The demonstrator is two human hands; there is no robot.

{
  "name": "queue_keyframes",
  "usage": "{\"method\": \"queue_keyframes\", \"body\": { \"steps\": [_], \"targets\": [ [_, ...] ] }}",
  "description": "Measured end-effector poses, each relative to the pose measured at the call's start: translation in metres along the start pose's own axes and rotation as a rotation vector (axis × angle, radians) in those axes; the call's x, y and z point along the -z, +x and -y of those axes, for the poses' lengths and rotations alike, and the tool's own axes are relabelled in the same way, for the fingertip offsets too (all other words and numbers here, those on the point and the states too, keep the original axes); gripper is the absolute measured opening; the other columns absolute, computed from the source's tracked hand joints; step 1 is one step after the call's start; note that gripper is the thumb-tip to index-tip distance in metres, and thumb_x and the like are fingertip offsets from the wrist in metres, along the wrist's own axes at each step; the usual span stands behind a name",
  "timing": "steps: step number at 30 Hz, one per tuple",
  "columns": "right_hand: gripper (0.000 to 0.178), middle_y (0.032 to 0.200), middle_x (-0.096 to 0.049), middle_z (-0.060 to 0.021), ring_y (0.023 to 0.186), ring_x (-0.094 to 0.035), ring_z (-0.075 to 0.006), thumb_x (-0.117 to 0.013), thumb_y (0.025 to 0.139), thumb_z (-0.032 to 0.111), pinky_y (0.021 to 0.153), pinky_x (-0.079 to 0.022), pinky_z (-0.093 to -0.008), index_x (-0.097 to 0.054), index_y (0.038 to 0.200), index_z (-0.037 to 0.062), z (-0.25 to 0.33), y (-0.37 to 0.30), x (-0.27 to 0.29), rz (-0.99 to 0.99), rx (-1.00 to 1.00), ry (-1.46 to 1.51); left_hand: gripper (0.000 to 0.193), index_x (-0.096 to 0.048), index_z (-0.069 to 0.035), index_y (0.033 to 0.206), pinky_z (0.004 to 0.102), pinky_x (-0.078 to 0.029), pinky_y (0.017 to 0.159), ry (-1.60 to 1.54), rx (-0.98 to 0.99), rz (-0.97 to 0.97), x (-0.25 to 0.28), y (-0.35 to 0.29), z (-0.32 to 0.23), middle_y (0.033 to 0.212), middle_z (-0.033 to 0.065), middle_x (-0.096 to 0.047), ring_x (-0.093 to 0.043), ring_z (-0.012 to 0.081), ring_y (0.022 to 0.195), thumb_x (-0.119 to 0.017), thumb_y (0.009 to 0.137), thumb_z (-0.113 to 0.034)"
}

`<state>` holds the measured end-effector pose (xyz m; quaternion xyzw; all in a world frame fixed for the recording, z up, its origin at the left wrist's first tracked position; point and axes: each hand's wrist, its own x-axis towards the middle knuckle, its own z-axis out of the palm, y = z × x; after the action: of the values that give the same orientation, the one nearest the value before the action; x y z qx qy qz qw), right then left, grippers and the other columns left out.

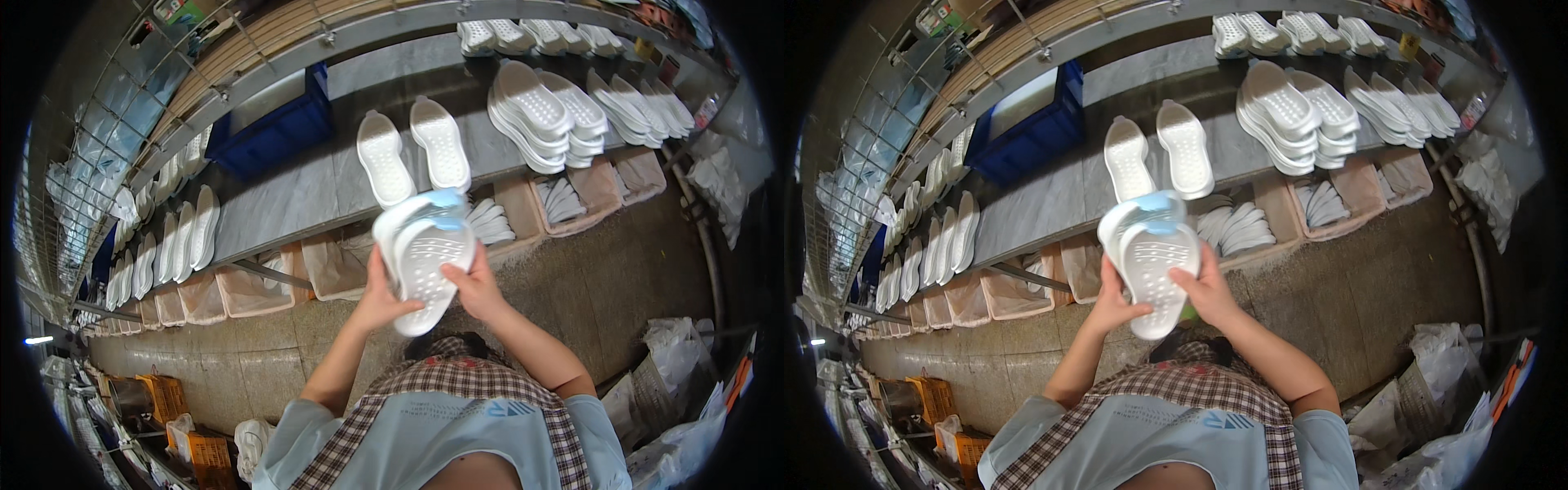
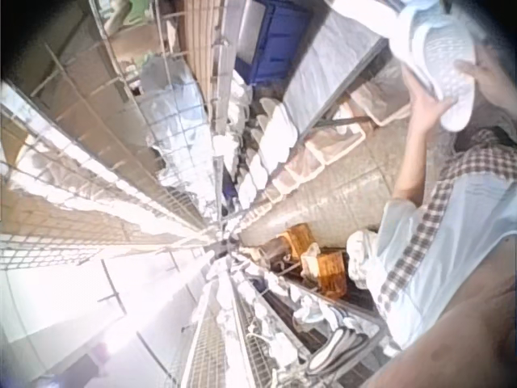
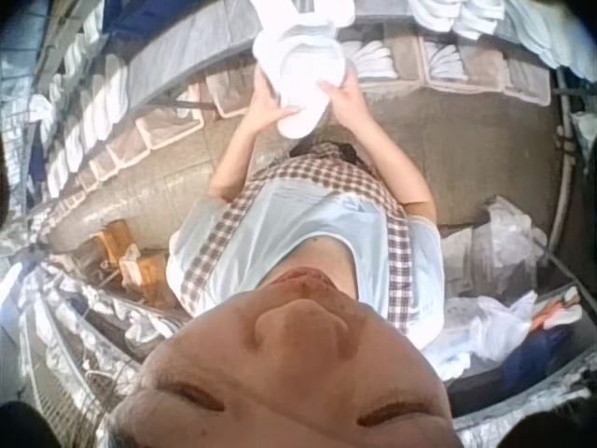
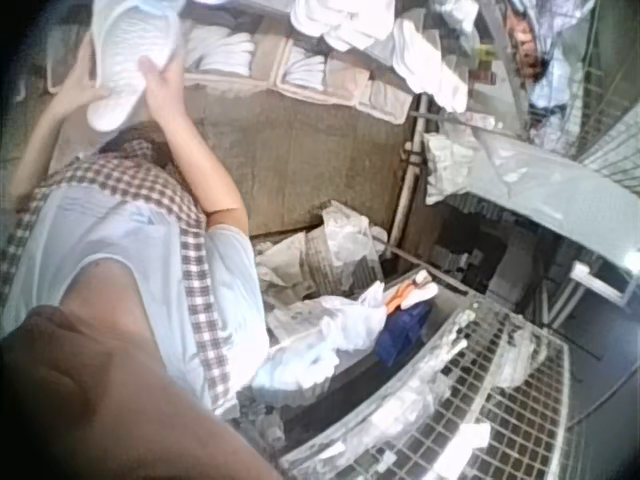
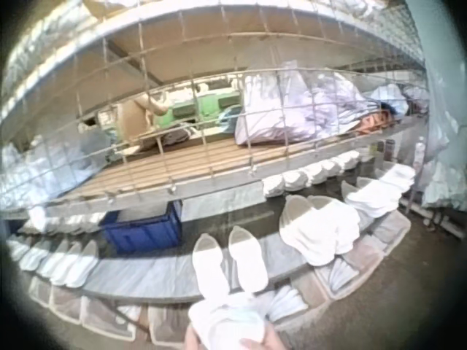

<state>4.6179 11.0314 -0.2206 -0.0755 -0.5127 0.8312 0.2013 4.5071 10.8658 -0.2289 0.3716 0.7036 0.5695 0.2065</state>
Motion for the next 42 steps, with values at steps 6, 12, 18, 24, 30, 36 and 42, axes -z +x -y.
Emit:
{"method": "queue_keyframes", "body": {
  "steps": [6, 12, 18, 24, 30, 36, 42],
  "targets": [
    [0.046, 0.124, -0.043, -0.0113, 0.111, -0.045, -0.0182, -0.059, 0.082, 0.001, 0.095, -0.036, -0.0331, -0.036, 0.121, 0.0081, 0.020, -0.074, 0.056, -0.073, 0.345, -0.204, 0.093, -0.026, -0.004, 0.124, 0.0367, -0.032, 0.100, -0.261, -0.193, 0.288, -0.071, 0.038, -0.018, 0.125, 0.0145, -0.039, -0.039, 0.0233, 0.118, -0.080, 0.050, -0.008],
    [0.040, 0.132, -0.038, -0.0159, 0.120, -0.041, -0.0248, -0.061, 0.078, -0.002, 0.099, -0.032, -0.0371, -0.043, 0.112, 0.0087, 0.038, -0.128, 0.079, -0.225, 0.582, -0.363, 0.095, -0.032, -0.007, 0.116, 0.0352, -0.037, 0.096, -0.216, -0.234, 0.480, -0.129, 0.041, -0.035, 0.117, 0.0091, -0.044, -0.045, 0.0212, 0.111, -0.082, 0.036, 0.000],
    [0.029, 0.135, -0.035, -0.0200, 0.124, -0.037, -0.0294, -0.059, 0.079, 0.000, 0.101, -0.031, -0.0392, -0.048, 0.105, 0.0079, 0.051, -0.162, 0.086, -0.345, 0.626, -0.334, 0.066, -0.035, -0.007, 0.112, 0.0324, -0.040, 0.090, -0.315, -0.367, 0.572, -0.171, 0.031, -0.044, 0.110, 0.0113, -0.050, -0.050, 0.0198, 0.103, -0.079, 0.064, -0.014],
    [0.030, 0.137, -0.033, -0.0217, 0.129, -0.032, -0.0342, -0.055, 0.085, 0.002, 0.102, -0.031, -0.0451, -0.045, 0.110, 0.0161, 0.052, -0.181, 0.090, -0.367, 0.639, -0.415, 0.094, -0.028, -0.008, 0.115, 0.0354, -0.041, 0.091, -0.242, -0.375, 0.632, -0.188, 0.029, -0.041, 0.113, 0.0122, -0.047, -0.050, 0.0229, 0.105, -0.086, 0.041, -0.006],
    [0.027, 0.136, -0.033, -0.0223, 0.127, -0.035, -0.0308, -0.058, 0.081, 0.001, 0.101, -0.030, -0.0404, -0.047, 0.105, 0.0094, 0.053, -0.183, 0.084, -0.372, 0.655, -0.309, 0.095, -0.027, -0.008, 0.115, 0.0356, -0.040, 0.092, -0.269, -0.333, 0.632, -0.188, 0.025, -0.040, 0.114, 0.0120, -0.047, -0.049, 0.0227, 0.106, -0.087, 0.042, -0.007],
    [0.028, 0.136, -0.034, -0.0212, 0.129, -0.031, -0.0347, -0.056, 0.085, 0.004, 0.103, -0.029, -0.0465, -0.045, 0.109, 0.0155, 0.054, -0.179, 0.081, -0.340, 0.628, -0.376, 0.094, -0.028, -0.008, 0.115, 0.0352, -0.040, 0.092, -0.279, -0.312, 0.606, -0.180, 0.023, -0.042, 0.115, 0.0117, -0.047, -0.049, 0.0217, 0.106, -0.088, 0.042, -0.009],
    [0.026, 0.136, -0.033, -0.0212, 0.128, -0.033, -0.0319, -0.059, 0.081, 0.002, 0.102, -0.030, -0.0420, -0.047, 0.104, 0.0092, 0.049, -0.172, 0.081, -0.353, 0.636, -0.340, 0.093, -0.029, -0.008, 0.114, 0.0342, -0.040, 0.091, -0.345, -0.266, 0.593, -0.177, 0.025, -0.040, 0.114, 0.0113, -0.047, -0.049, 0.0207, 0.105, -0.088, 0.042, -0.009]
  ]
}}
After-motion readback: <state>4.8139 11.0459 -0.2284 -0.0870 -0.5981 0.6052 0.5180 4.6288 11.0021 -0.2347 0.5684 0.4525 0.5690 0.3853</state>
